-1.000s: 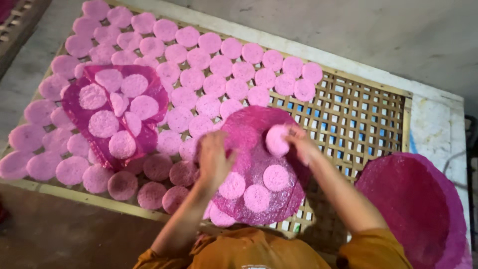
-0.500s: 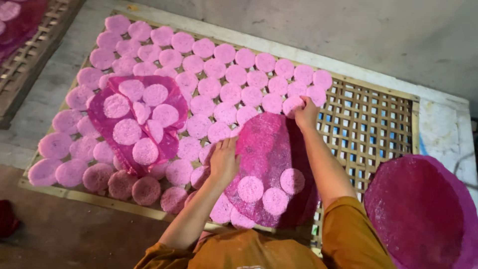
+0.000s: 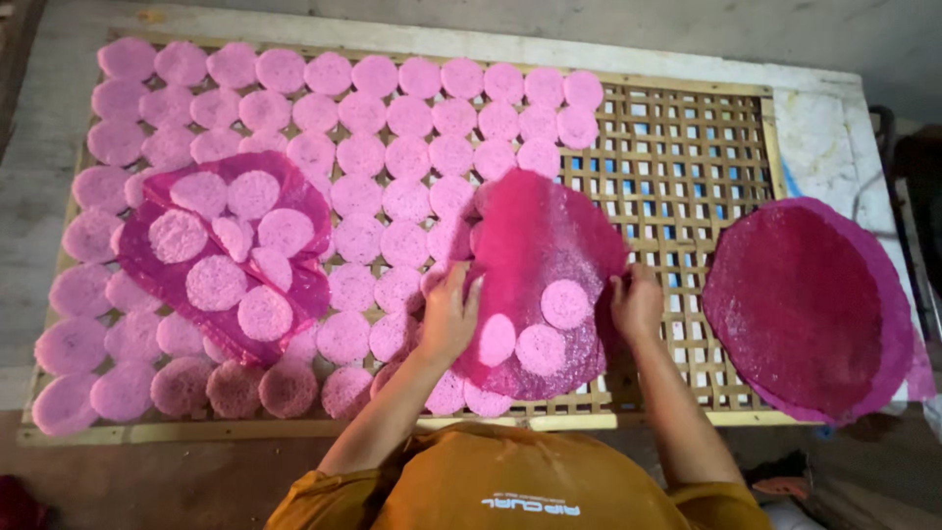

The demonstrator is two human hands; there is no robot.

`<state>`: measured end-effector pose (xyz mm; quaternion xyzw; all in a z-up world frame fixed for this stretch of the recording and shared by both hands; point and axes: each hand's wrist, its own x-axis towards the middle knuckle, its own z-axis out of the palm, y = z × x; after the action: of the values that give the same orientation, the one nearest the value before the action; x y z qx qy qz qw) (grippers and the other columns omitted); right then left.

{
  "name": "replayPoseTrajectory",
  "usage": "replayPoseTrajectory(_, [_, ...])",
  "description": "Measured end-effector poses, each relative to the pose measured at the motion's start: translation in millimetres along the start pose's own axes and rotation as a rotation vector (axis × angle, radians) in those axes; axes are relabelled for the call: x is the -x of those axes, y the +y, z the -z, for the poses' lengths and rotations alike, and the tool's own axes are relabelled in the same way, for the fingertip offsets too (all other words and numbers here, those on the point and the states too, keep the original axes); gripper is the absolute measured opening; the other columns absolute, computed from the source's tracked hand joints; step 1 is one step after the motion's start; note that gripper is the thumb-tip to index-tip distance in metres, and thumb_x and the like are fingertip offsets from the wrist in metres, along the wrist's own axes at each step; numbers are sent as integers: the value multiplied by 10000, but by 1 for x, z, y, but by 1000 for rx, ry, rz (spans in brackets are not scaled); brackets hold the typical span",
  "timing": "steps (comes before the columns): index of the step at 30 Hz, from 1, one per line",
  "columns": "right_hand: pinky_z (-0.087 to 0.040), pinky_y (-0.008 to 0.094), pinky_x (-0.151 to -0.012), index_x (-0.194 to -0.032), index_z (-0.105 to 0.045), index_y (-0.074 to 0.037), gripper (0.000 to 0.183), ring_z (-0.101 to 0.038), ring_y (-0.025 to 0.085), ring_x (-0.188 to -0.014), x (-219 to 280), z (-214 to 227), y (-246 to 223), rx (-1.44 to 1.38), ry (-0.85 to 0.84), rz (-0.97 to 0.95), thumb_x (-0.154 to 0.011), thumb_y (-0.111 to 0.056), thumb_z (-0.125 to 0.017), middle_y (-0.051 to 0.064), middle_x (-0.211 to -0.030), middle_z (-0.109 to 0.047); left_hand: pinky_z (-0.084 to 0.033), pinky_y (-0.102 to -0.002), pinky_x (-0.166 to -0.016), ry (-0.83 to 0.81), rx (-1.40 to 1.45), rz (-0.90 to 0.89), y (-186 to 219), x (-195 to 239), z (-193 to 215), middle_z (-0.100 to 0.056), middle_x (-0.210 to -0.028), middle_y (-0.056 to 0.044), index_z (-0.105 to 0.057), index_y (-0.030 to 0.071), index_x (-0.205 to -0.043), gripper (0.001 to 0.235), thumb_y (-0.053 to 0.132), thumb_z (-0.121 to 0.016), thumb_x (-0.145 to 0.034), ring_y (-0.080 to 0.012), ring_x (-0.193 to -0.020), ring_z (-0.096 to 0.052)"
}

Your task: The person arranges small pink circular discs on a wooden lattice tray by peeling them from a stack and placing them individually across the tray surface.

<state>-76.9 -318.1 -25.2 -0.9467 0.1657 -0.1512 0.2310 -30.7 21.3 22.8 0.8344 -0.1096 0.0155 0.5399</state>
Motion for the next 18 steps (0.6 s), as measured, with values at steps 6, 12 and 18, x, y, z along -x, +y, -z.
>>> replayPoseTrajectory(6, [-508, 356, -629, -1149, -649, -7, 155, -652, 223, -734, -1, 26, -63, -561, -131, -108, -1012, -71, -679, 135, -905, -704, -444, -299, -453, 57, 234, 397, 14, -14, 91, -753, -1090, -119, -547, 102, -1352, 340, 171, -490, -1023, -179, -553, -524])
replayPoseTrajectory(12, [-514, 442, -867, -1319, -564, 16, 547, -609, 328, -1012, 4, 10, -160, -295, -42, 303, -832, -79, -792, 185, -1116, -646, -526, -435, -903, 276, -387, 144, -39, -27, 161, -669, -1219, -220, -572, 14, -1333, 391, 223, -647, -1012, -296, -1038, -647])
replayPoseTrajectory(18, [-504, 444, -939, -1101, -684, -41, 453, -596, 356, -1101, 18, -11, -200, -174, -374, 797, -716, -200, -862, 140, -1173, -647, -500, -424, -1032, -56, -338, 89, -51, 21, 103, -621, -1348, -119, -626, 70, -1374, 460, 70, -593, -916, -272, -1202, -623])
